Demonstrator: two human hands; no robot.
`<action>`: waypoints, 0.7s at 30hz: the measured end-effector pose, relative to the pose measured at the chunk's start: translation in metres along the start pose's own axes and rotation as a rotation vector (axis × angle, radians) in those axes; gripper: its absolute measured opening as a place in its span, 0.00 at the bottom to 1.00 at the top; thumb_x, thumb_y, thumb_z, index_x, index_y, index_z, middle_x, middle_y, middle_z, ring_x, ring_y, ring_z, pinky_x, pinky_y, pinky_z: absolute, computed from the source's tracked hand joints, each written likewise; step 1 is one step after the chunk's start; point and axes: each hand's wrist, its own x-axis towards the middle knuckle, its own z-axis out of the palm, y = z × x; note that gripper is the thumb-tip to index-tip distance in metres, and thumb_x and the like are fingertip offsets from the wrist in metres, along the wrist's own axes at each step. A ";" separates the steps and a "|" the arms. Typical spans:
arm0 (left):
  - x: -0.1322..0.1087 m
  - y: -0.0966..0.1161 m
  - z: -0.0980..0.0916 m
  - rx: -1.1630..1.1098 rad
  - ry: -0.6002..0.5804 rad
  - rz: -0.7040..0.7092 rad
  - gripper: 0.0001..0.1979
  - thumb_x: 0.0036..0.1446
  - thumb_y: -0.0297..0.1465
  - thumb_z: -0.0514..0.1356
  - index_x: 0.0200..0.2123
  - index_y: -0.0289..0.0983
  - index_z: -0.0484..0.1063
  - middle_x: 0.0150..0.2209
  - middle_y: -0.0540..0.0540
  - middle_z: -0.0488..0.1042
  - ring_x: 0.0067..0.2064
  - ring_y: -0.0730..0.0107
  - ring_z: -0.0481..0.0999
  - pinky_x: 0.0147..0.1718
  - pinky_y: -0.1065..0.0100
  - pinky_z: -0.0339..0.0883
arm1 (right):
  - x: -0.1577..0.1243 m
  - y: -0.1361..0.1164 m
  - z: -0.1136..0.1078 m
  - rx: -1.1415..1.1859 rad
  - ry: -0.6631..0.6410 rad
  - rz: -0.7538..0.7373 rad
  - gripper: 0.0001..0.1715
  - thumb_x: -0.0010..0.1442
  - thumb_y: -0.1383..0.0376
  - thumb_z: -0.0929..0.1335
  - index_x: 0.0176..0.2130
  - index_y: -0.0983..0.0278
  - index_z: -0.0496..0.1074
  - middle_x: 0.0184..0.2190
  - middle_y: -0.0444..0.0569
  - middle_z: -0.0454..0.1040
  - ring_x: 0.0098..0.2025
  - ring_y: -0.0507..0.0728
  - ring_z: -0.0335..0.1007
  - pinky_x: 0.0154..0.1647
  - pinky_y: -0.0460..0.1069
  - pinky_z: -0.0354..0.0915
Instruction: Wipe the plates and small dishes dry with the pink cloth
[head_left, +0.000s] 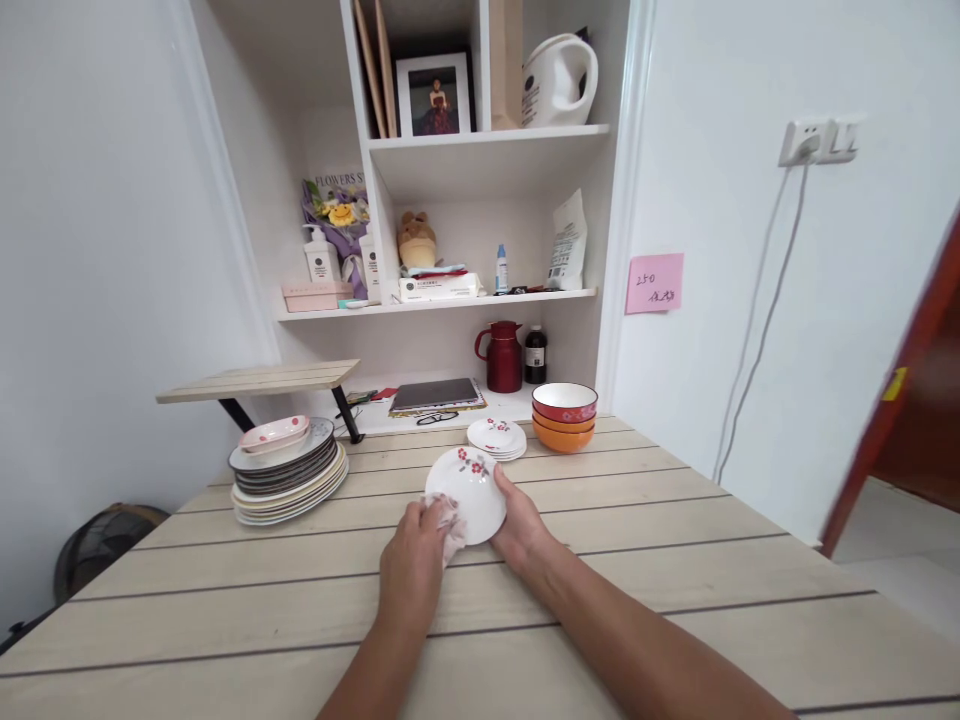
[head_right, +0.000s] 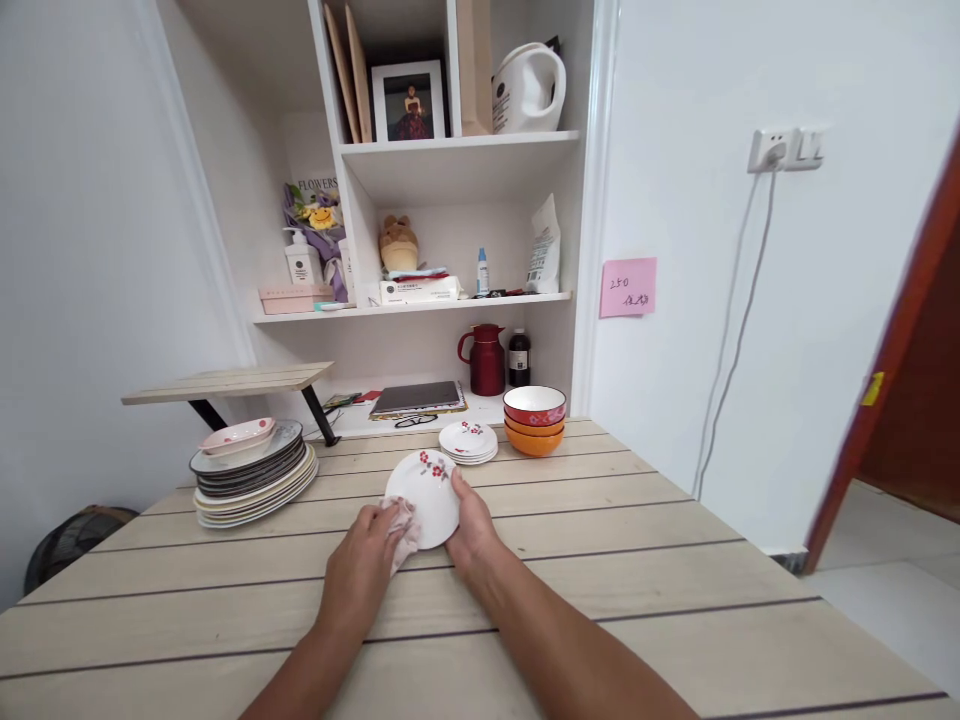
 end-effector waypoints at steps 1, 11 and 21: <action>-0.001 0.002 0.001 -0.029 -0.013 0.047 0.16 0.61 0.29 0.53 0.51 0.43 0.69 0.45 0.46 0.72 0.39 0.68 0.75 0.29 0.71 0.66 | 0.000 -0.004 -0.001 0.004 0.000 -0.012 0.23 0.65 0.54 0.60 0.49 0.67 0.70 0.45 0.54 0.78 0.44 0.58 0.75 0.50 0.54 0.67; 0.001 0.003 -0.006 -0.073 -0.033 0.035 0.17 0.61 0.28 0.52 0.52 0.44 0.69 0.44 0.48 0.72 0.40 0.70 0.75 0.33 0.72 0.66 | -0.009 0.009 0.004 -0.151 -0.043 0.098 0.23 0.62 0.54 0.64 0.47 0.69 0.70 0.38 0.56 0.79 0.37 0.59 0.76 0.43 0.54 0.69; 0.003 0.001 -0.015 0.023 -0.046 -0.211 0.17 0.63 0.30 0.49 0.52 0.41 0.69 0.45 0.44 0.71 0.45 0.63 0.72 0.35 0.68 0.62 | -0.006 0.023 0.004 -0.152 -0.049 0.083 0.21 0.61 0.55 0.66 0.48 0.65 0.69 0.39 0.53 0.79 0.34 0.58 0.76 0.41 0.54 0.69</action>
